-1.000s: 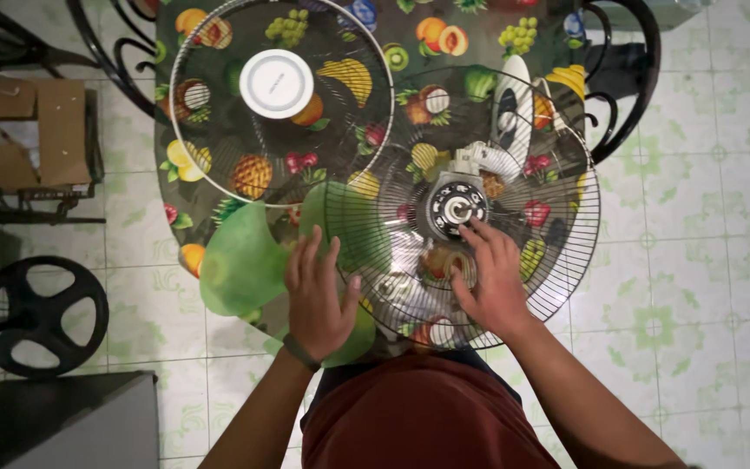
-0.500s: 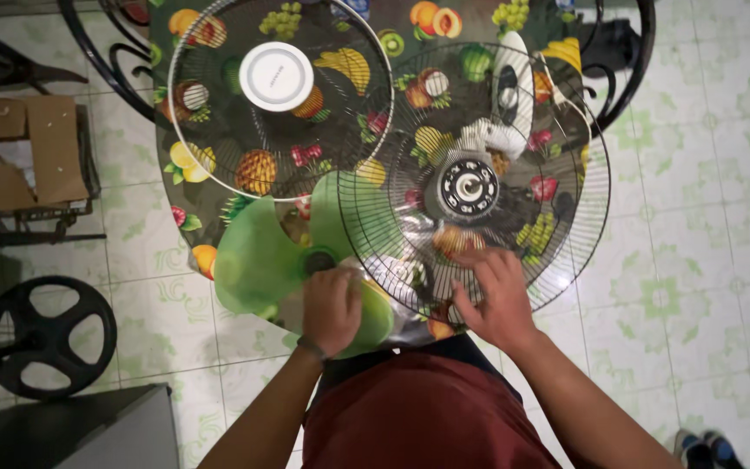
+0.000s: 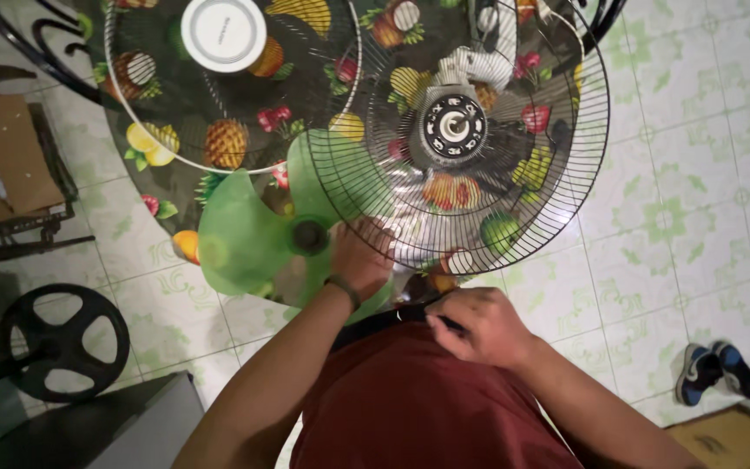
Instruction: The person removes the front grille of a standing electric fan, then unscrews the central hub nut to detach the fan blades. They place the blades aside and continue to remove the hub nut and inner components, leaving the fan partially disassembled on a table.
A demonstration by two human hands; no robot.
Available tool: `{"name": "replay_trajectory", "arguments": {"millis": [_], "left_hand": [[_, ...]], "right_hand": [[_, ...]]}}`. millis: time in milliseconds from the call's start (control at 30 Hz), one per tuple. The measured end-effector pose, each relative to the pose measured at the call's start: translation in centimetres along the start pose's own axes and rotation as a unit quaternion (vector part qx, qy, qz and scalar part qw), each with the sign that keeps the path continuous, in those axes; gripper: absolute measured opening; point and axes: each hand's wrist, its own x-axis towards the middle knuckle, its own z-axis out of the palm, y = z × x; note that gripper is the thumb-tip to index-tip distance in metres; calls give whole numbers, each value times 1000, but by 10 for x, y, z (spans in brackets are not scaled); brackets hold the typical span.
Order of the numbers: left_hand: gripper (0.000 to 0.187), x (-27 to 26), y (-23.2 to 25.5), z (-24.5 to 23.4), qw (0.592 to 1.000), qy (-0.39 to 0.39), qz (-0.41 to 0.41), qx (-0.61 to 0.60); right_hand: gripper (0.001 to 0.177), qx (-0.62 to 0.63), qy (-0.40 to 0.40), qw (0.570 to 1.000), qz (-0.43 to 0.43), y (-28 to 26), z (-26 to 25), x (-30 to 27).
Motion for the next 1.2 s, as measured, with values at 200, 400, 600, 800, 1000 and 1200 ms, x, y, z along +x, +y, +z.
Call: {"name": "replay_trajectory", "arguments": {"millis": [200,400,600,800,1000,1200], "left_hand": [[30,-1,-22,54,997,-36,19,62],[35,-16,-49,121,995,3,35,96],[23,-13,-45,125,994,-50,42,82],[37,10,-23,75,998,-3,58,-7],[57,18,-2,38,980,-30,-13,-198],[82,15,0,10,966,37,12,-254]], "right_hand": [[11,-20,-65,997,34,9,9,-11],[16,-53,-108,986,112,18,11,-20],[19,-59,-105,986,113,35,21,-29],[29,-19,-100,959,264,55,46,-30],[52,245,1,868,432,82,88,-18],[55,495,51,715,490,98,106,-12]]}}
